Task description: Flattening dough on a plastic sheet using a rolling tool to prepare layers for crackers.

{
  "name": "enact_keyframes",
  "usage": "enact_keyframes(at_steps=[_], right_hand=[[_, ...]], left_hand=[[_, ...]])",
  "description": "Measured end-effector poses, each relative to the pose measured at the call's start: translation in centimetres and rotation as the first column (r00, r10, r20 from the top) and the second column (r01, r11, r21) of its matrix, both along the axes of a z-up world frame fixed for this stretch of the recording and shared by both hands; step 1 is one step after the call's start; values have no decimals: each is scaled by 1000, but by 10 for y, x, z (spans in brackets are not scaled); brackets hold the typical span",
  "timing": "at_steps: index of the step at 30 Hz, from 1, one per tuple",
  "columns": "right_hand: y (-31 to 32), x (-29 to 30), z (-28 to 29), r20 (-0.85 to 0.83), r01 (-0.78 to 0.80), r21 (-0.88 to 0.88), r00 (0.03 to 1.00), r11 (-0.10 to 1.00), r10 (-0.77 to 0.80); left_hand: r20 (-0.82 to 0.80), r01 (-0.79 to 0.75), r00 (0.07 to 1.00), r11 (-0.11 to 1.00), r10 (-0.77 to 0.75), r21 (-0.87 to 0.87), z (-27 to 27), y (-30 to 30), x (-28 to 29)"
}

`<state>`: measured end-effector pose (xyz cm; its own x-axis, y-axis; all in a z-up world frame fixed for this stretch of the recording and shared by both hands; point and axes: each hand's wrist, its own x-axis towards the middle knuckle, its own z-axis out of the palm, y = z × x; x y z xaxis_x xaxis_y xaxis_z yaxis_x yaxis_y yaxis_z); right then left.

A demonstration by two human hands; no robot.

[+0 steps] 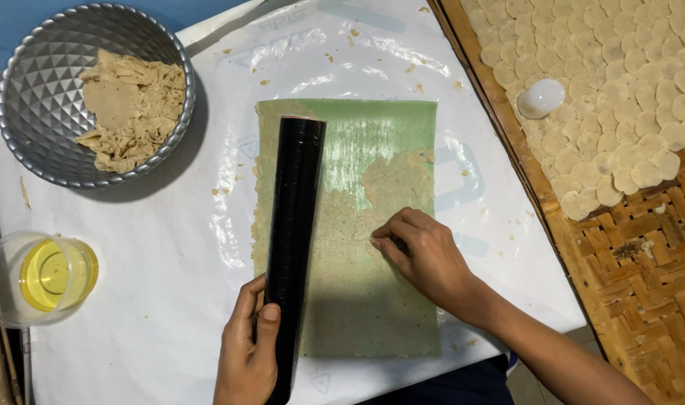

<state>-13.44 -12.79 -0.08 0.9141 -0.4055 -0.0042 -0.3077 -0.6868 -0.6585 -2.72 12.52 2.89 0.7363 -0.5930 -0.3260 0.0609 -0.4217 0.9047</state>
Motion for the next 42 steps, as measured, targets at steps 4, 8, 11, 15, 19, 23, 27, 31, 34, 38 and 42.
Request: enact_keyframes(at_steps=[4, 8, 11, 15, 19, 23, 27, 31, 34, 38, 42], right_hand=[[0, 2, -1, -24, 39, 0, 999, 999, -39], [5, 0, 6, 68, -17, -68, 997, 998, 22], [14, -7, 17, 115, -65, -181, 990, 981, 87], [24, -16, 21, 95, -120, -369, 982, 922, 166], [25, -33, 27, 101, -80, -351, 987, 933, 123], [25, -54, 42, 114, -38, -221, 991, 975, 65], [24, -60, 46, 236, 80, -68, 970, 994, -62], [15, -47, 34, 197, 53, -32, 979, 998, -46], [14, -32, 32, 151, 64, -75, 987, 995, -52], [16, -24, 19, 176, 47, -172, 984, 984, -16], [16, -16, 23, 230, 43, -150, 973, 988, -8]], left_hand=[[7, 1, 1000, 1000, -1, -20, 1, -1, 0], [55, 50, 997, 998, -52, 28, 11, -8, 3], [196, 108, 973, 989, -126, 100, 25, -18, 8], [712, 202, 628, 949, -314, 241, 23, -32, 19], [778, 208, 435, 891, -453, 403, 9, -41, 26], [784, 285, 361, 860, -505, 423, -1, -46, 18], [787, 319, 358, 858, -502, 402, -5, -45, 11], [758, 228, 467, 890, -455, 394, -9, -35, 26], [722, 133, 629, 954, -290, 268, 4, -29, 30], [660, 76, 725, 975, -197, 207, 2, -20, 23], [638, 76, 749, 980, -177, 183, -2, -15, 18]])
